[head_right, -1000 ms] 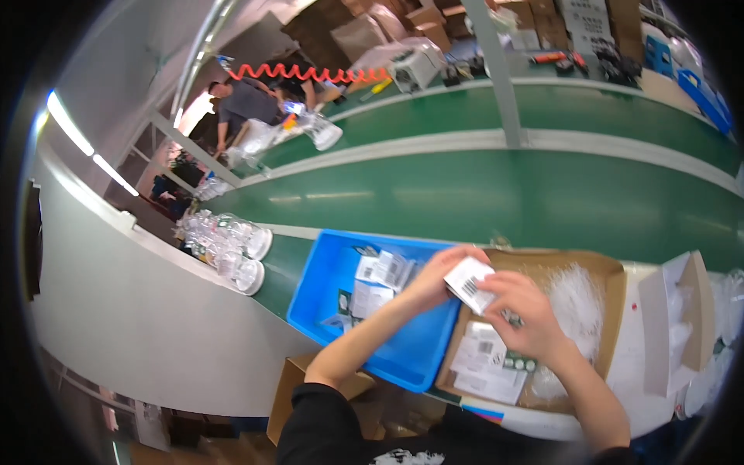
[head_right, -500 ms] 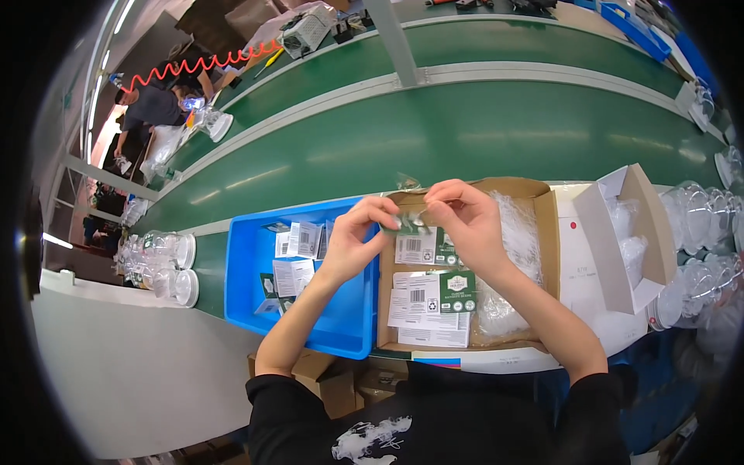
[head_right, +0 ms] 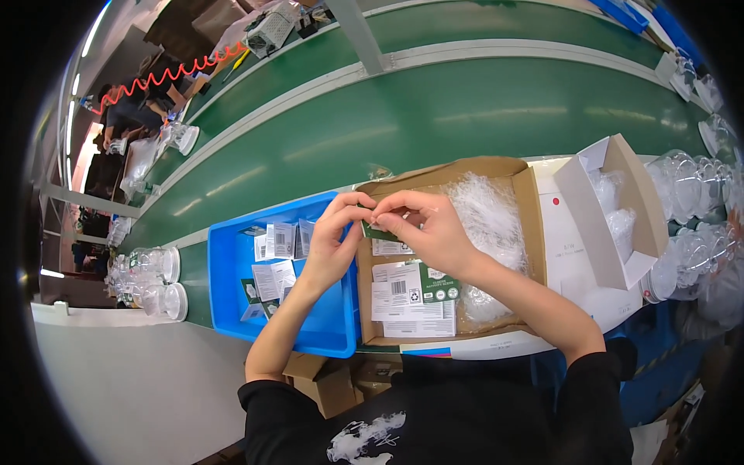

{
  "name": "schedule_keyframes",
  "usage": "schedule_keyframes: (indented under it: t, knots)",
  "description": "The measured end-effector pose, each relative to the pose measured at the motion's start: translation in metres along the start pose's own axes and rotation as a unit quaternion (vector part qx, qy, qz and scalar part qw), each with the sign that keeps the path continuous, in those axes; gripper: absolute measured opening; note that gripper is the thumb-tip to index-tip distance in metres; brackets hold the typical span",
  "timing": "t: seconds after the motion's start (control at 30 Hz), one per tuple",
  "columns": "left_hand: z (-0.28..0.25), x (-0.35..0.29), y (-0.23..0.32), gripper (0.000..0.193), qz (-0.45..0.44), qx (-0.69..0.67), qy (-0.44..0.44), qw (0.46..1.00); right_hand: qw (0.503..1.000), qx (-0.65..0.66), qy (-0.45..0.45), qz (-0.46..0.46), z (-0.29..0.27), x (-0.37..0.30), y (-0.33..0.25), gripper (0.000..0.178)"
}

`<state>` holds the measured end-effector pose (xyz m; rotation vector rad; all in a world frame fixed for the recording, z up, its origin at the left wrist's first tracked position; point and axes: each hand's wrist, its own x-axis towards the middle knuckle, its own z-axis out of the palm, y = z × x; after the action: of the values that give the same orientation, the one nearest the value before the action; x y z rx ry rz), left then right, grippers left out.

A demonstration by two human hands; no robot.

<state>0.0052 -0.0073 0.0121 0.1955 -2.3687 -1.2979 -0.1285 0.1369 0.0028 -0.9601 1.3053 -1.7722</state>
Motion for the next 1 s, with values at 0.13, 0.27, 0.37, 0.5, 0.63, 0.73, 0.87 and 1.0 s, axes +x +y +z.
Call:
schedule_keyframes:
  t: [0.13, 0.27, 0.37, 0.5, 0.63, 0.73, 0.87, 1.0]
  knots:
    - [-0.002, 0.001, -0.003, 0.022, 0.015, 0.001, 0.007, 1.0, 0.999, -0.029, -0.023, -0.021, -0.001, 0.001, 0.0, 0.011]
    - [-0.002, 0.0, -0.001, 0.023, 0.005, 0.009, -0.001, 1.0, 0.997, -0.06, -0.034, -0.027, -0.002, 0.0, 0.0, 0.01]
    - [-0.001, 0.0, -0.003, 0.023, 0.002, 0.008, 0.0, 1.0, 0.996, -0.069, -0.036, -0.033, -0.003, 0.0, 0.001, 0.01]
    - [0.0, 0.0, -0.004, 0.023, 0.003, 0.0, 0.008, 1.0, 0.995, -0.079, -0.027, -0.054, -0.003, 0.0, -0.001, 0.01]
    - [0.0, 0.002, -0.005, 0.023, 0.009, 0.005, 0.009, 1.0, 0.992, -0.109, -0.031, -0.057, -0.005, 0.0, -0.003, 0.009]
    - [-0.001, 0.003, -0.001, 0.021, 0.001, 0.03, 0.004, 1.0, 0.989, -0.12, -0.021, -0.085, -0.005, 0.003, 0.002, 0.008]
    - [-0.001, 0.002, 0.0, 0.015, -0.025, 0.0, 0.02, 1.0, 0.987, -0.113, -0.017, -0.11, -0.004, 0.005, 0.0, 0.006]
    - [0.005, 0.007, -0.005, 0.014, -0.017, 0.013, 0.003, 1.0, 0.985, -0.12, 0.009, -0.123, -0.009, 0.001, 0.008, 0.006]
